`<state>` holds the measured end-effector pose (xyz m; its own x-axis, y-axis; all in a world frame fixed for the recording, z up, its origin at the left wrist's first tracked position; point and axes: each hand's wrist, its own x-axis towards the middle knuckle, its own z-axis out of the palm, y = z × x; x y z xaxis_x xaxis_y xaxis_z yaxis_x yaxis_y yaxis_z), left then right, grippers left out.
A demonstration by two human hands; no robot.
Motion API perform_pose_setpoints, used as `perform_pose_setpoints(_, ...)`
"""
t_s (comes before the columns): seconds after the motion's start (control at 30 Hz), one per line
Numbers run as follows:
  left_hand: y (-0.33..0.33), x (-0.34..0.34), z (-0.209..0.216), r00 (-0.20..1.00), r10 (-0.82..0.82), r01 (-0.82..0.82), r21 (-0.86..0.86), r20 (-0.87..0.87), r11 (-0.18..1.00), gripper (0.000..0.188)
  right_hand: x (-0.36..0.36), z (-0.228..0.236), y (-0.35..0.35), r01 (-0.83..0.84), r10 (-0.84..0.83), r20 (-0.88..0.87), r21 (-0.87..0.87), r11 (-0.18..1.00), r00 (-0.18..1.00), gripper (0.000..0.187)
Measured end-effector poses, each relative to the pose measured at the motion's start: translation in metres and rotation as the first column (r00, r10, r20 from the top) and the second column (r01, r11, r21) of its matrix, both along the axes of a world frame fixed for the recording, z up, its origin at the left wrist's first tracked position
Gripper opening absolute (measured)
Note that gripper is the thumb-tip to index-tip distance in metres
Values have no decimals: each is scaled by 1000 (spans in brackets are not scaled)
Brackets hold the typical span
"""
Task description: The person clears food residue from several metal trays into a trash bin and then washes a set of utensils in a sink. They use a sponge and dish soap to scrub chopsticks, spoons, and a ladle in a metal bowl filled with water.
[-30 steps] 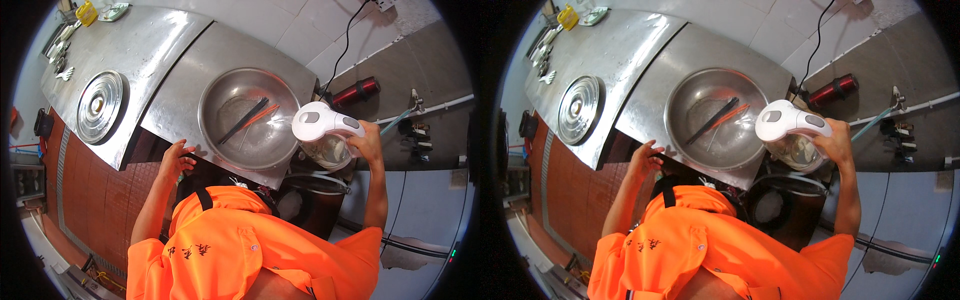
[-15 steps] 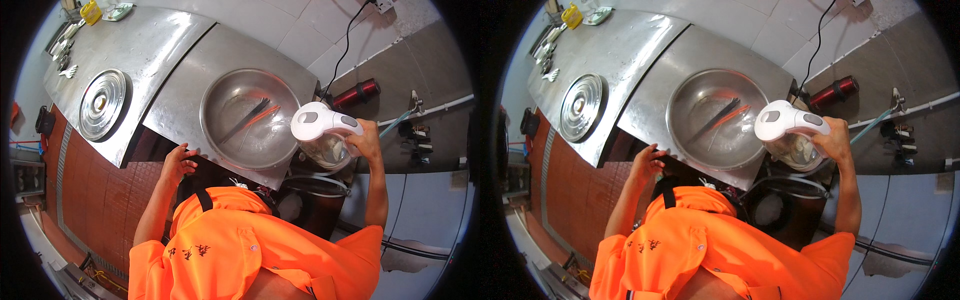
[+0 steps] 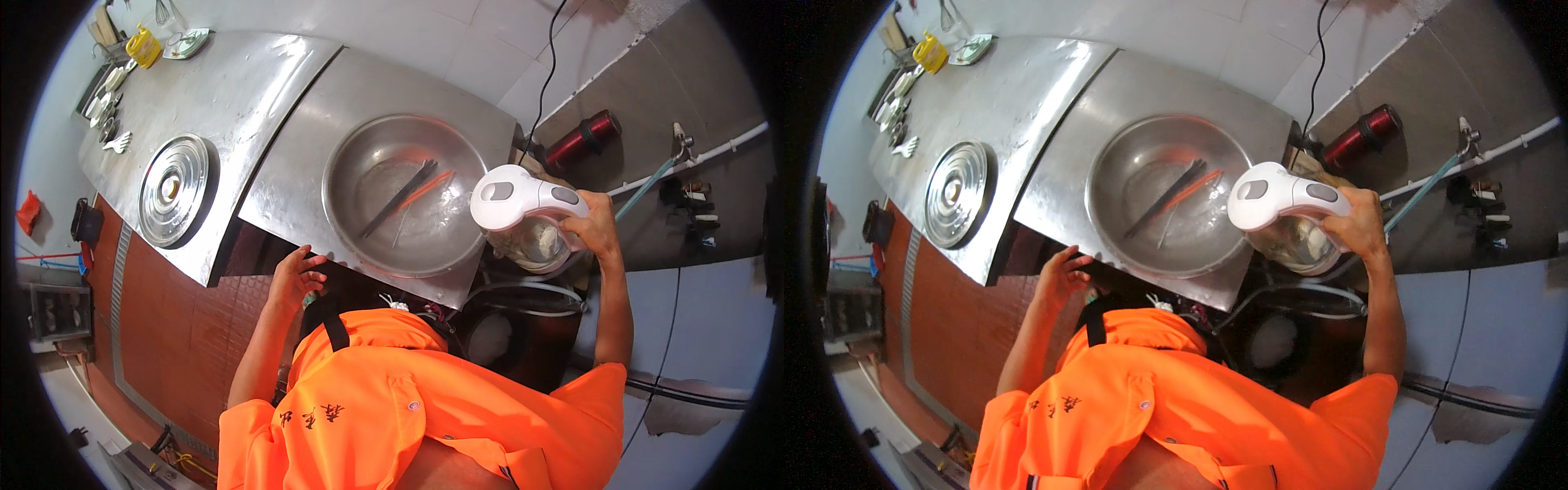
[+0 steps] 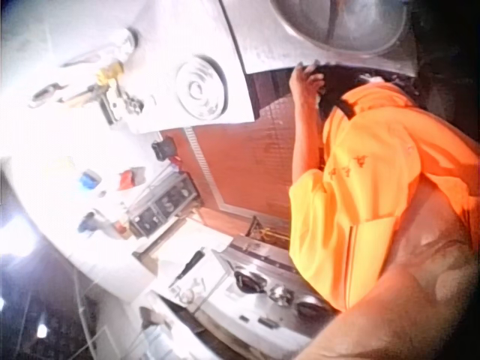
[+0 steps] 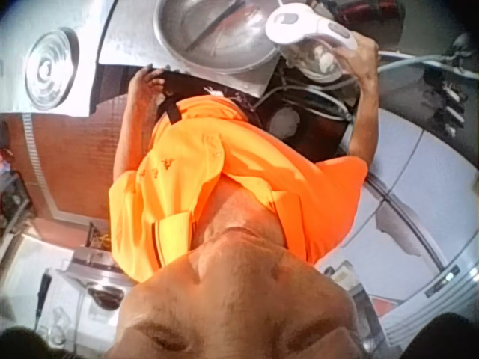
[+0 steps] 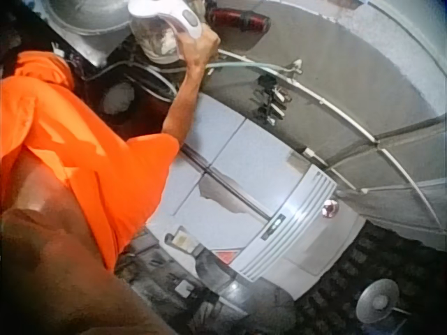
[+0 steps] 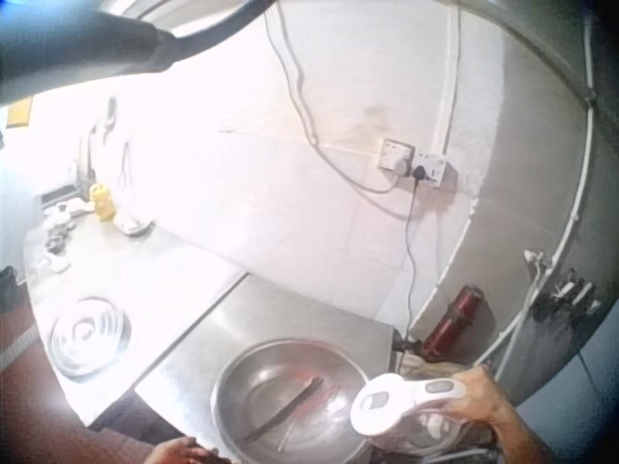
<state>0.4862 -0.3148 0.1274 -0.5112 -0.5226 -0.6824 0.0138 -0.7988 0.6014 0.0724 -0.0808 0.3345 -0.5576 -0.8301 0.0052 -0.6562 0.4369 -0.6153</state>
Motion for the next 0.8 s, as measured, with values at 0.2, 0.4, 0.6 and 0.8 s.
perform_pose_setpoints(0.2,2,-6,-3,1000,-4,5,46,-19,999,47,5,-3,25,158,-82,340,-203,966,937,25)
perform_pose_setpoints(0.4,0,-12,-3,999,-35,35,54,2,998,45,8,-21,68,394,-129,526,-431,812,841,25)
perform_pose_setpoints(0.6,-5,-15,-7,1000,-30,30,123,-3,992,43,3,-60,117,592,-124,620,-642,487,774,23)
perform_pose_setpoints(0.8,-7,-13,-5,999,1,-5,118,34,993,42,-5,-85,146,635,-215,598,-712,299,772,36)
